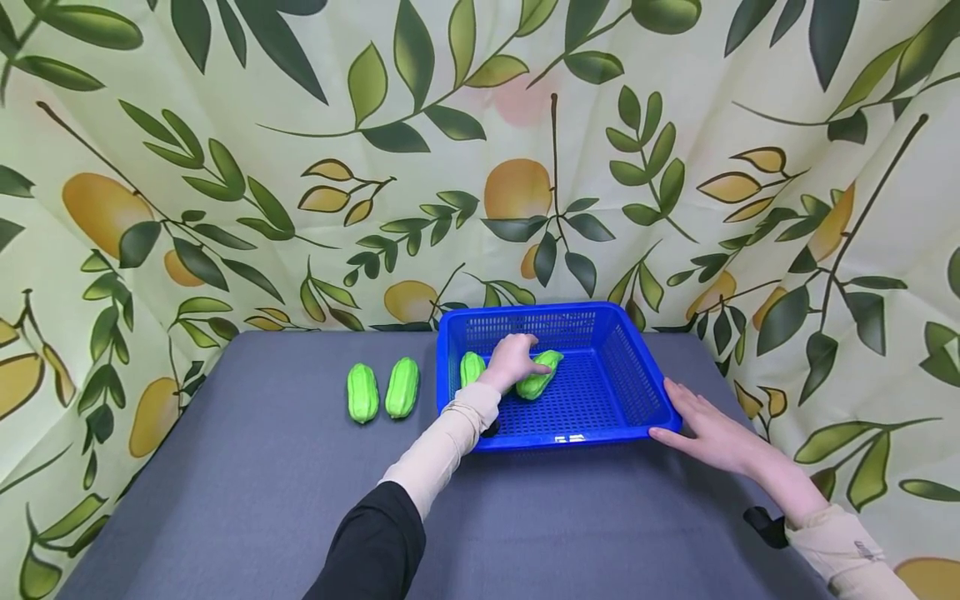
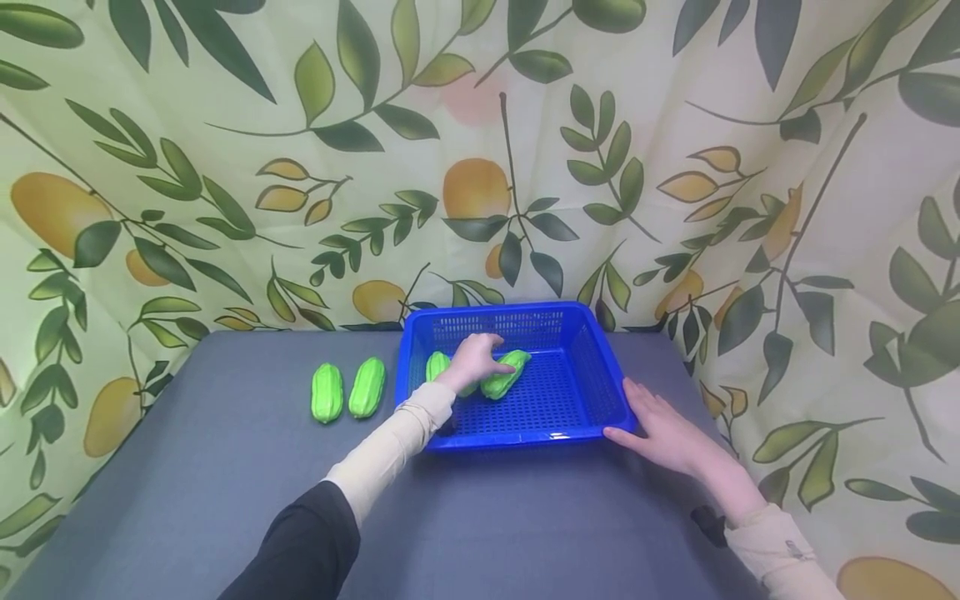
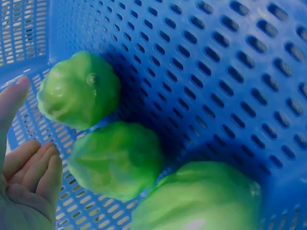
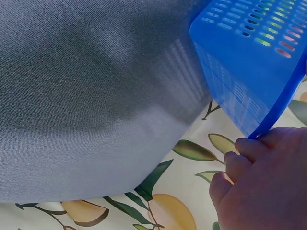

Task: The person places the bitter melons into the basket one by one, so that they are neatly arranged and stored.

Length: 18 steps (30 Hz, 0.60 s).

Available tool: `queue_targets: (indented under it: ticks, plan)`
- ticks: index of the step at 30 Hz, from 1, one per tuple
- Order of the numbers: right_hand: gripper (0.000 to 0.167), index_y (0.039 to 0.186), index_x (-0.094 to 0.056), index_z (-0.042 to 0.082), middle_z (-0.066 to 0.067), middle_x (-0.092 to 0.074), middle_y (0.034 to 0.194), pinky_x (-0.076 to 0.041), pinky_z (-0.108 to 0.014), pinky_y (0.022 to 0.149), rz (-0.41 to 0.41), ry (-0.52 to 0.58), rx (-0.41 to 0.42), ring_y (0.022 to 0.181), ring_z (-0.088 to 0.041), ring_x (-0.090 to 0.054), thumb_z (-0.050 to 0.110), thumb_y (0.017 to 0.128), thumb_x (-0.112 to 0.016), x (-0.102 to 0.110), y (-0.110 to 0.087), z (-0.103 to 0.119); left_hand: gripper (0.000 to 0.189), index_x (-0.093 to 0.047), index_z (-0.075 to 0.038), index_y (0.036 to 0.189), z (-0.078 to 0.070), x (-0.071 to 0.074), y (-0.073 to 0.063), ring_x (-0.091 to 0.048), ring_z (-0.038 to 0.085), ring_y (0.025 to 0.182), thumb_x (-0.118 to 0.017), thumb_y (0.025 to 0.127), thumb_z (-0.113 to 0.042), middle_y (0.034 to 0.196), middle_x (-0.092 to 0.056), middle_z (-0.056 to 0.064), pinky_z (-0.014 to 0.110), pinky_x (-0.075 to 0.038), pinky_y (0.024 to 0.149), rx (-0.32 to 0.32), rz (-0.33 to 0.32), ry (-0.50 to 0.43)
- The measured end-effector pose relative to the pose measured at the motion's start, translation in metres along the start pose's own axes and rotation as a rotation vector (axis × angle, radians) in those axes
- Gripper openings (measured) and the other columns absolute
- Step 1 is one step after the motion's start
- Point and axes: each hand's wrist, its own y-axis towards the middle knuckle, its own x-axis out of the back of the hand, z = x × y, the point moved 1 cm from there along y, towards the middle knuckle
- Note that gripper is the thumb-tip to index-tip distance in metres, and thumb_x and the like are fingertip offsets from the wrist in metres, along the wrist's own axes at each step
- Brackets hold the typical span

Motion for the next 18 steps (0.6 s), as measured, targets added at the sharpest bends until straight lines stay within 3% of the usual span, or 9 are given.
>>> queue_targets:
  ticks: [3, 13, 18]
  plan:
    - [0.096, 0.15, -0.011, -0.005, -0.033, -0.014, 0.153, -0.014, -0.069, 0.109, 0.0, 0.002, 0.003, 0.138, -0.054, -0.013, 0.054, 0.088, -0.057, 0.0, 0.0, 0.001, 0.062, -0.06, -0.004, 0.126, -0.002, 0.006, -0.001, -0.059, 0.024, 0.116, -0.078, 0.077, -0.036, 0.126, -0.064, 0.008, 0.032, -0.047, 0.1, -0.012, -0.001, -0.048]
    - [0.095, 0.149, -0.011, -0.006, -0.034, -0.014, 0.152, -0.015, -0.069, 0.109, -0.005, -0.005, -0.001, 0.137, -0.055, -0.014, 0.053, 0.089, -0.056, 0.0, -0.002, 0.001, 0.062, -0.053, -0.003, 0.133, -0.011, 0.024, -0.006, -0.056, 0.021, 0.123, -0.075, 0.082, -0.03, 0.135, -0.057, 0.009, 0.028, -0.046, 0.102, -0.023, -0.015, -0.409]
    - [0.095, 0.149, -0.011, -0.005, -0.033, -0.013, 0.152, -0.014, -0.069, 0.109, -0.001, -0.002, 0.005, 0.138, -0.055, -0.014, 0.053, 0.089, -0.056, 0.0, -0.001, 0.001, 0.062, -0.054, -0.002, 0.132, -0.012, 0.032, -0.009, -0.056, 0.022, 0.123, -0.075, 0.081, -0.031, 0.135, -0.057, 0.01, 0.027, -0.047, 0.101, -0.022, -0.045, -0.535]
